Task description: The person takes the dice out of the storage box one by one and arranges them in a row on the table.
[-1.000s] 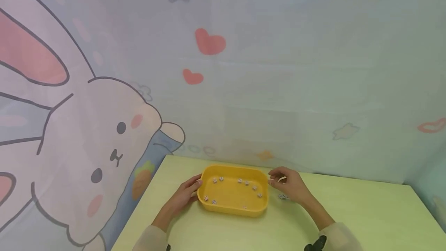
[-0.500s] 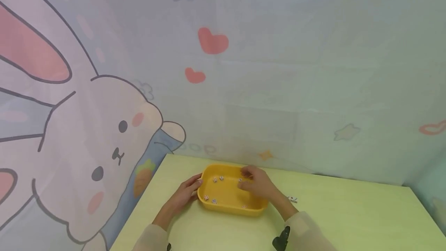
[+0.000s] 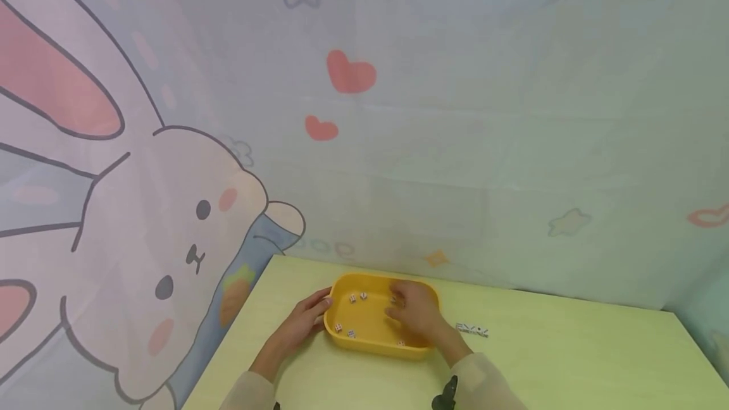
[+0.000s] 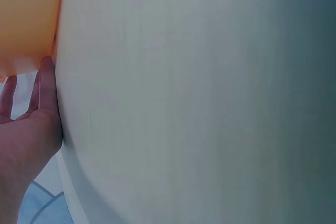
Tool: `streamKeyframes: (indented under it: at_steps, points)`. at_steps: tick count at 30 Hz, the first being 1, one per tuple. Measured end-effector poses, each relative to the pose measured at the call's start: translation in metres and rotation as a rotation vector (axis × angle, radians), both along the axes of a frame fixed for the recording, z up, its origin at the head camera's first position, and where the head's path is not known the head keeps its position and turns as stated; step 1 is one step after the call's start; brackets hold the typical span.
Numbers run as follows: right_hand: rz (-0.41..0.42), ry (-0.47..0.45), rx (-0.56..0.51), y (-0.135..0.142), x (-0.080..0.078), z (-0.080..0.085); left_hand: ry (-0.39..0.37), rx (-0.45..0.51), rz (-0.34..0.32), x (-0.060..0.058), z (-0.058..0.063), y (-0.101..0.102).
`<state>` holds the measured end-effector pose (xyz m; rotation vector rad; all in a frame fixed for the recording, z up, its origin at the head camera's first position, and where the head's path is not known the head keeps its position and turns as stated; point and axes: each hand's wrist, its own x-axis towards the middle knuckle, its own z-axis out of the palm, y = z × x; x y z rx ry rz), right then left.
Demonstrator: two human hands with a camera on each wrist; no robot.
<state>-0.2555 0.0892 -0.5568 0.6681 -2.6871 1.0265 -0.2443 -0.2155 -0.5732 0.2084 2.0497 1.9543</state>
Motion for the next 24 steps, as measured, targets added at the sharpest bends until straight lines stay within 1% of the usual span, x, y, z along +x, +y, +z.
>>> streamKeyframes:
  at_steps: [4, 9, 15, 19, 24]
  points:
    - [-0.01, 0.021, -0.011, 0.0015, -0.0021, 0.0024, 0.011, -0.007, 0.003, -0.0031, 0.0033, 0.0023]
    - [-0.005, 0.021, 0.017, 0.0042, -0.0032, 0.0025, 0.012, -0.002, -0.006, -0.0045, 0.0022, 0.0046]
    - [0.004, 0.033, 0.015, 0.0029, -0.0051, 0.0002, 0.007, 0.0, -0.009, -0.0025, 0.003, 0.0025]
    - [0.011, 0.025, 0.013, 0.001, -0.0056, 0.0008, 0.013, 0.007, -0.006, -0.001, 0.0029, 0.0002]
    - [0.006, 0.019, 0.049, 0.0032, -0.0051, 0.0011, 0.013, -0.002, -0.015, -0.0009, 0.0022, 0.0022]
